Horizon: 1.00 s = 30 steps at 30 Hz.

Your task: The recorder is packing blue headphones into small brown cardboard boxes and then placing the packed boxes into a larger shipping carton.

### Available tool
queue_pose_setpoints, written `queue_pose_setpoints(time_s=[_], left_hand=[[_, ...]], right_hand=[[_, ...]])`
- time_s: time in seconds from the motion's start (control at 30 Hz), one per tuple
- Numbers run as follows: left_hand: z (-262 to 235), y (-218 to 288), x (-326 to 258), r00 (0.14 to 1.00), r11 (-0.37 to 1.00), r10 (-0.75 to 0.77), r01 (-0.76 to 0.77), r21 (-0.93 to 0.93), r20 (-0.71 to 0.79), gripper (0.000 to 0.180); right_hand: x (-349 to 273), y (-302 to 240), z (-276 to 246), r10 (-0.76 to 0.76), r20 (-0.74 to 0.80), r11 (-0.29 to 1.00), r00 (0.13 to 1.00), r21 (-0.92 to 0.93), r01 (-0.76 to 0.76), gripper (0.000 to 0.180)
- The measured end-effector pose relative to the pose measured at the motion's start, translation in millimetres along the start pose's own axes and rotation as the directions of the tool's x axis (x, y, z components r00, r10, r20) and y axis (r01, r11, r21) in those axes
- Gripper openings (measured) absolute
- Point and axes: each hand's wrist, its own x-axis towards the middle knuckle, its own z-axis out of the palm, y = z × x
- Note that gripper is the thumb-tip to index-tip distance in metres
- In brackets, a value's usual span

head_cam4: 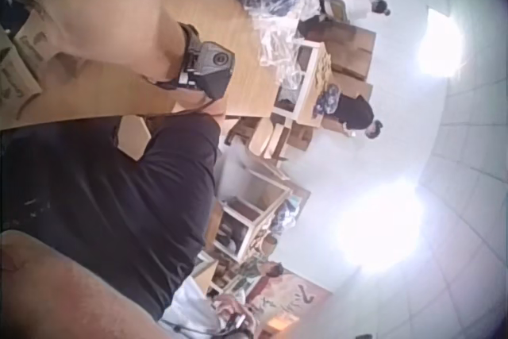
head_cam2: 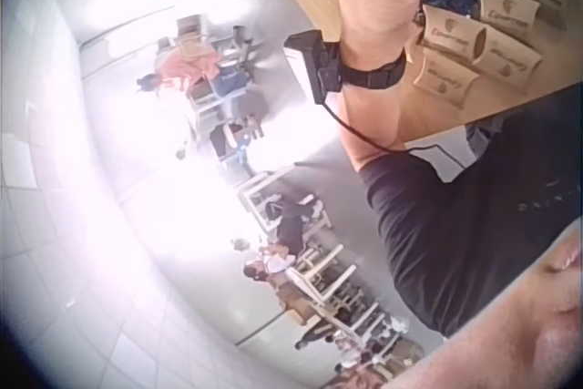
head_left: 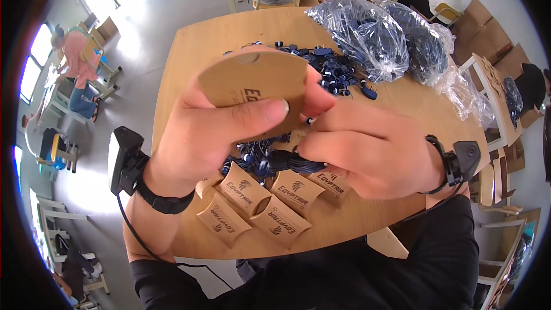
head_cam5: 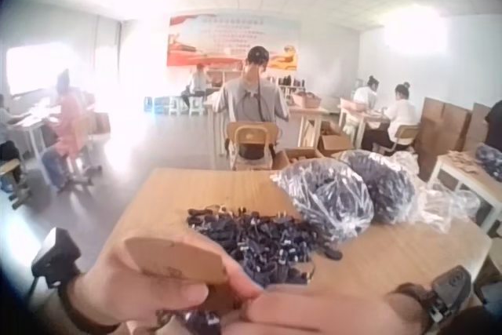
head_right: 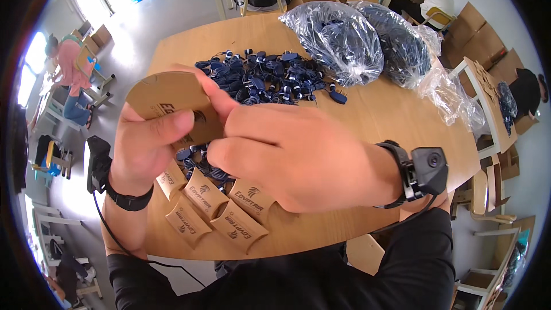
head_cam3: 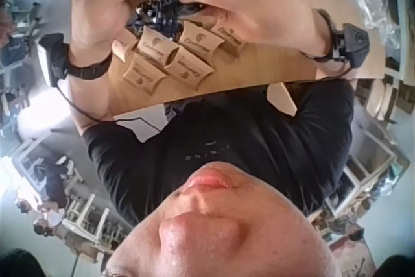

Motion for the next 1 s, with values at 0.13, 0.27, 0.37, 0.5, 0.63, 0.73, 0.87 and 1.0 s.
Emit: queue_pose_setpoints(time_s=[0.13,0.27,0.37,0.5,0.63,0.73,0.87,1.0], left_hand=[[-12.4,-4.9,-0.9,0.997,0.968,0.048,-0.031,0.249,-0.064,0.044],[-14.8,-14.5,-3.6,0.998,0.922,0.052,-0.034,0.386,-0.037,0.038],[-6.2,-26.7,-4.1,0.998,0.942,0.017,0.007,0.335,-0.068,0.033],[-1.8,-35.2,-1.7,0.973,0.665,0.197,-0.223,0.713,0.12,0.03],[-5.3,-40.1,-2.9,0.983,0.729,0.12,-0.181,0.66,0.137,0.029],[-8.1,-43.0,-6.5,0.985,0.737,0.085,-0.163,0.656,0.149,0.03],[-14.3,-47.4,-9.3,0.978,0.636,0.045,-0.186,0.749,0.205,0.039],[-4.8,-36.0,-12.1,0.99,0.617,-0.046,-0.079,0.783,0.136,0.036]], right_hand=[[1.5,-2.1,-23.1,0.007,0.011,0.997,1.0,-0.08,-0.006,0.028],[-1.9,5.0,-28.2,-0.058,-0.179,0.996,0.982,-0.07,0.046,0.026],[-5.5,5.2,-34.4,0.02,-0.226,0.995,0.974,-0.094,-0.042,0.033],[-5.6,12.6,-36.9,-0.041,-0.213,0.995,0.976,-0.099,0.021,0.037],[-4.4,9.5,-37.6,-0.056,-0.154,0.98,0.987,-0.199,0.025,0.038],[-4.4,11.6,-32.4,-0.063,-0.172,0.982,0.983,-0.185,0.031,0.038],[8.5,0.8,-14.6,0.05,-0.296,0.994,0.954,-0.082,-0.077,0.037],[-11.2,21.7,-34.4,-0.056,-0.154,0.995,0.986,-0.085,0.043,0.033]])
